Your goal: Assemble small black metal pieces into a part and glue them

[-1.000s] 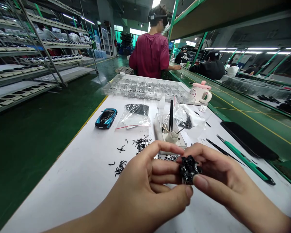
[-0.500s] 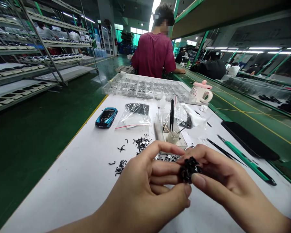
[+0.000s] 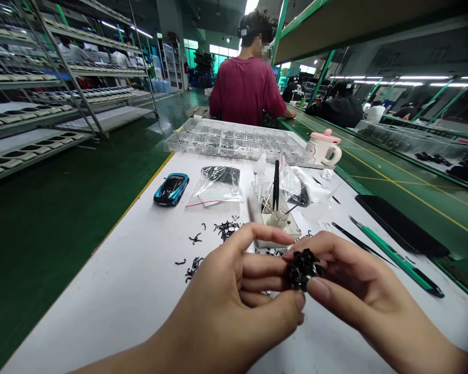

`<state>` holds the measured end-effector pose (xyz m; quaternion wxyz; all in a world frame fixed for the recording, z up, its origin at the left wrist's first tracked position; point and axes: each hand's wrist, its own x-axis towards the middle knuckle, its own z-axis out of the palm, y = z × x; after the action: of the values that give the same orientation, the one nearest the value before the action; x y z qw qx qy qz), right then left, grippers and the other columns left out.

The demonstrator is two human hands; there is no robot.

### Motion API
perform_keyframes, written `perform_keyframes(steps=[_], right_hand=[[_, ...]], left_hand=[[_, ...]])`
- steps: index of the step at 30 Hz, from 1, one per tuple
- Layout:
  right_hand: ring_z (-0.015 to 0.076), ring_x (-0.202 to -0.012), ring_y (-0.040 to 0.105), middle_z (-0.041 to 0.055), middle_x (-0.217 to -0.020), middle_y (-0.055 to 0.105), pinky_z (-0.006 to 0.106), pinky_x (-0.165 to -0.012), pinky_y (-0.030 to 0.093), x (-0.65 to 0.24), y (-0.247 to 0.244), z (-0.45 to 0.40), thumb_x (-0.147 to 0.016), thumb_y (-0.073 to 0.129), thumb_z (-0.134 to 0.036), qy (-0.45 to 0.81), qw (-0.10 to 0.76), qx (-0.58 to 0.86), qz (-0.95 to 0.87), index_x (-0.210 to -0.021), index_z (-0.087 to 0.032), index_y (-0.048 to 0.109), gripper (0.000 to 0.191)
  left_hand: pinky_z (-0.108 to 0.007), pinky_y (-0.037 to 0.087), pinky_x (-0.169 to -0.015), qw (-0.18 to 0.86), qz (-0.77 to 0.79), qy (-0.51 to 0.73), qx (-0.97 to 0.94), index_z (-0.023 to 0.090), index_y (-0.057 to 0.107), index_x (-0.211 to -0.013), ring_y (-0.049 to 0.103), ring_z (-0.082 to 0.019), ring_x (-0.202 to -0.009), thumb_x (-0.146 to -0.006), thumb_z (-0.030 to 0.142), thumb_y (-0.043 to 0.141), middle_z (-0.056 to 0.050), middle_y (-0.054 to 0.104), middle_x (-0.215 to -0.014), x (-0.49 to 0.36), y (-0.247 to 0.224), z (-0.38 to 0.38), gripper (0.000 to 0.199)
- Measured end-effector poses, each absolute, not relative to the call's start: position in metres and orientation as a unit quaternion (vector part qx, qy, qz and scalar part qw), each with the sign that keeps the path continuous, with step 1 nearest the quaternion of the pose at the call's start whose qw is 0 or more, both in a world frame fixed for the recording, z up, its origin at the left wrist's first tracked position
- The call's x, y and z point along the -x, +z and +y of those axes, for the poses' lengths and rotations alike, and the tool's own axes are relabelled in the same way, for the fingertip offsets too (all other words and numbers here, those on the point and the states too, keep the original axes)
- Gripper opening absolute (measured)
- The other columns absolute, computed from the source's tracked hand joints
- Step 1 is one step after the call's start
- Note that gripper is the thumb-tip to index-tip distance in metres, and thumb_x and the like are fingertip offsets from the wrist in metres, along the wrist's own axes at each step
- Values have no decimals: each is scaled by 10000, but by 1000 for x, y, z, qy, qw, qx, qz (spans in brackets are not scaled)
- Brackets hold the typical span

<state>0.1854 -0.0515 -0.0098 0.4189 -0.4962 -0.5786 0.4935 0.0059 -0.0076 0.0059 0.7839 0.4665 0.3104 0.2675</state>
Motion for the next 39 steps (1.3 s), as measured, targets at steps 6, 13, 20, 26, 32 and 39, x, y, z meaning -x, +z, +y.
perform_keyframes(steps=[6, 13, 20, 26, 32, 39], right_hand=[[162, -1012, 532, -17, -1050, 555, 236, -802, 452, -185, -13, -46, -903, 614, -330, 477, 439, 471, -599, -996, -382, 660, 117], [164, -928, 493, -8, -972, 499, 236, -706, 424, -180, -16, -48, -878, 635, -399, 468, 464, 493, -567, -963, -355, 644, 97], [92, -658, 430, -45, -794, 492, 192, -556, 379, -180, -19, -45, -831, 693, -420, 567, 473, 469, -484, -887, -296, 583, 176], [103, -659, 492, -43, -723, 534, 228, -593, 398, -183, -17, -45, -888, 634, -379, 592, 454, 434, -505, -867, -258, 525, 165], [115, -712, 429, -43, -785, 478, 227, -612, 373, -182, -13, -45, -886, 624, -362, 513, 442, 486, -552, -819, -254, 506, 174], [125, -737, 486, -45, -779, 509, 233, -671, 409, -184, -14, -40, -828, 595, -181, 418, 435, 498, -623, -836, -262, 520, 111]], left_hand=[[-183, 523, -711, 745, 353, 293, -484, 245, 549, -985, 681, -124, -778, -702, 45, 758, 38, 716, -939, -4, 9, -7, 405], [-159, 538, -775, 688, 360, 334, -534, 257, 565, -948, 686, -124, -888, -717, 48, 760, 84, 722, -892, -5, 7, -9, 368], [-108, 541, -703, 661, 368, 359, -547, 274, 610, -902, 682, -89, -793, -696, 30, 765, 116, 693, -786, -6, 1, -7, 356], [-125, 557, -712, 708, 341, 347, -512, 234, 621, -902, 687, -101, -785, -727, 25, 741, 87, 705, -801, -8, 2, -5, 298], [-141, 535, -748, 687, 365, 315, -545, 227, 644, -880, 687, -130, -855, -734, 85, 748, 59, 726, -876, -6, 2, -4, 228], [-188, 536, -749, 675, 409, 317, -526, 220, 630, -817, 693, -155, -833, -753, 245, 753, 40, 730, -840, -10, 5, -5, 141]])
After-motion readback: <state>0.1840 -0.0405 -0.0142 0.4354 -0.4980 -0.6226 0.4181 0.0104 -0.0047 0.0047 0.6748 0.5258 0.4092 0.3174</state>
